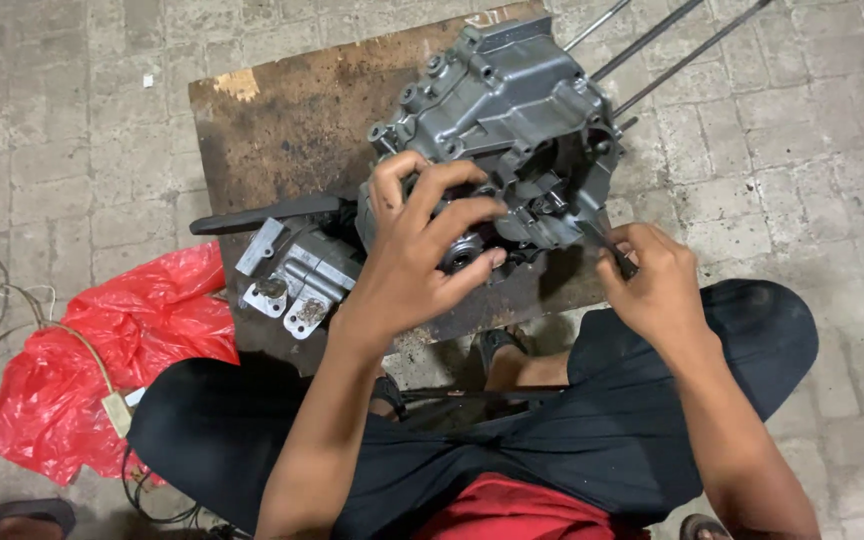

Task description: Repairing and adjusting internal components of a motorcycle engine crankcase using a small metal tool.

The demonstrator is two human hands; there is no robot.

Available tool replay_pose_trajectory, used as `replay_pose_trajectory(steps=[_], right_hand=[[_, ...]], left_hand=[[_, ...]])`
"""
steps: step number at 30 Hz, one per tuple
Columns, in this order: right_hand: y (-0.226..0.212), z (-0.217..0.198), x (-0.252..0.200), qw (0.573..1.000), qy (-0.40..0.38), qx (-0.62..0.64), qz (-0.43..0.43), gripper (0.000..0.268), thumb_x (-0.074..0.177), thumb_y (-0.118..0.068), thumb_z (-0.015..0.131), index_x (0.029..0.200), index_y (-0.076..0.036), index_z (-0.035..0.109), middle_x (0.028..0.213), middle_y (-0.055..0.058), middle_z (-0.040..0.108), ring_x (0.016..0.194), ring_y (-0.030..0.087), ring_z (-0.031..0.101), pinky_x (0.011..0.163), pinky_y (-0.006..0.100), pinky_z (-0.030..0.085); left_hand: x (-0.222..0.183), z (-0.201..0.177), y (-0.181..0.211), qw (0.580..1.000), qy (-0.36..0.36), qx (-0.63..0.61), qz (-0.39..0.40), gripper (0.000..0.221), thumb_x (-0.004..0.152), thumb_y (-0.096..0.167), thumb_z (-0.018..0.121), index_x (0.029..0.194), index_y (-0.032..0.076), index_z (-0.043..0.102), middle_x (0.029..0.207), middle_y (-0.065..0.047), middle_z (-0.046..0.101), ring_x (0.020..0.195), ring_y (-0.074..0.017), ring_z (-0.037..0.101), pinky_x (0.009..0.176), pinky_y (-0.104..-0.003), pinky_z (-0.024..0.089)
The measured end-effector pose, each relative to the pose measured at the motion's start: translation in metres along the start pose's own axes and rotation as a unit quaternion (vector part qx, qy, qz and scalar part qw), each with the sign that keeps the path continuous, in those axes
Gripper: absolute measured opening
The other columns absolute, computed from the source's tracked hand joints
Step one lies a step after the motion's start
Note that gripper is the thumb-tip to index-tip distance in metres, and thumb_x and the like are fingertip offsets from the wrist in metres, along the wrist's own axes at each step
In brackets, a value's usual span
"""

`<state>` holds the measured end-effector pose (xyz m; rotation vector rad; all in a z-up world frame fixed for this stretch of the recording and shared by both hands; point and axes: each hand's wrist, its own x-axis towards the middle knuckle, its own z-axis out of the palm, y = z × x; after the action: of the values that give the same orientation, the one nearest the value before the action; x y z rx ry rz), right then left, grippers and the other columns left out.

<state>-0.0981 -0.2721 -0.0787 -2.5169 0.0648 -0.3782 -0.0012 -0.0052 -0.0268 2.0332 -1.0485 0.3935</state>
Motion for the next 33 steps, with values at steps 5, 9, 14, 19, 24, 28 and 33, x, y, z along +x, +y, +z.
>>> replay_pose_trajectory(steps=[5, 9, 14, 19, 24, 28, 33], right_hand=[[0.011, 0.010, 0.002, 0.996, 0.008, 0.080, 0.043, 0.008, 0.095, 0.003, 0.062, 0.102, 0.006, 0.064, 0.073, 0.010, 0.062, 0.056, 0.018, 0.049, 0.054, 0.030, 0.041], [0.028, 0.027, 0.010, 0.995, 0.004, 0.103, -0.007, 0.003, 0.103, 0.002, 0.059, 0.100, 0.003, 0.058, 0.063, 0.004, 0.055, 0.047, 0.014, 0.044, 0.042, 0.027, 0.033], [0.035, 0.041, 0.006, 0.981, 0.035, 0.187, 0.035, 0.004, 0.103, 0.001, 0.058, 0.105, 0.003, 0.060, 0.085, 0.014, 0.069, 0.067, 0.022, 0.064, 0.060, 0.033, 0.050], [0.035, 0.070, -0.003, 0.943, 0.098, 0.308, 0.085, 0.006, 0.106, 0.002, 0.055, 0.111, 0.005, 0.057, 0.091, 0.020, 0.065, 0.075, 0.031, 0.073, 0.068, 0.041, 0.058], [0.041, 0.094, -0.009, 0.898, 0.165, 0.375, 0.161, 0.009, 0.105, -0.002, 0.062, 0.109, 0.005, 0.060, 0.098, 0.022, 0.068, 0.090, 0.027, 0.072, 0.080, 0.039, 0.063], [0.050, 0.099, -0.005, 0.900, 0.161, 0.364, 0.177, 0.007, 0.104, -0.009, 0.064, 0.108, -0.004, 0.064, 0.090, 0.008, 0.068, 0.076, 0.014, 0.070, 0.070, 0.028, 0.059], [0.037, 0.112, 0.013, 0.890, 0.152, 0.393, 0.174, 0.003, 0.103, -0.008, 0.064, 0.104, -0.007, 0.066, 0.081, 0.002, 0.067, 0.074, 0.009, 0.063, 0.065, 0.022, 0.052]], left_hand=[[-0.014, 0.035, -0.026, 0.994, 0.071, 0.040, -0.076, 0.111, 0.078, 0.018, 0.093, 0.159, 0.037, 0.018, 0.157, -0.012, 0.024, 0.144, -0.0335, 0.034, 0.121, -0.053, 0.040], [0.002, 0.027, -0.008, 0.966, -0.030, 0.149, -0.211, 0.111, 0.070, 0.016, 0.087, 0.162, 0.024, 0.025, 0.164, -0.014, 0.023, 0.132, -0.0350, 0.034, 0.113, -0.053, 0.036], [0.009, 0.004, 0.005, 0.981, -0.006, 0.089, -0.171, 0.091, 0.066, -0.004, 0.078, 0.148, 0.016, 0.046, 0.156, -0.020, 0.031, 0.138, -0.0526, 0.029, 0.109, -0.067, 0.030], [0.024, 0.002, 0.001, 0.987, -0.025, 0.034, -0.157, 0.083, 0.065, -0.010, 0.083, 0.139, 0.010, 0.054, 0.155, -0.026, 0.033, 0.142, -0.0624, 0.025, 0.104, -0.081, 0.025], [0.030, 0.011, 0.009, 0.992, -0.012, 0.009, -0.128, 0.077, 0.060, -0.012, 0.084, 0.129, 0.006, 0.053, 0.153, -0.022, 0.043, 0.142, -0.0624, 0.026, 0.103, -0.087, 0.016], [0.038, 0.018, 0.010, 0.989, -0.013, 0.011, -0.145, 0.080, 0.060, -0.011, 0.085, 0.131, 0.009, 0.055, 0.154, -0.016, 0.044, 0.144, -0.0615, 0.024, 0.103, -0.087, 0.015], [0.045, 0.011, 0.008, 0.989, -0.039, 0.058, -0.129, 0.079, 0.055, -0.011, 0.082, 0.127, 0.010, 0.056, 0.153, -0.012, 0.047, 0.144, -0.0599, 0.025, 0.104, -0.087, 0.016]])
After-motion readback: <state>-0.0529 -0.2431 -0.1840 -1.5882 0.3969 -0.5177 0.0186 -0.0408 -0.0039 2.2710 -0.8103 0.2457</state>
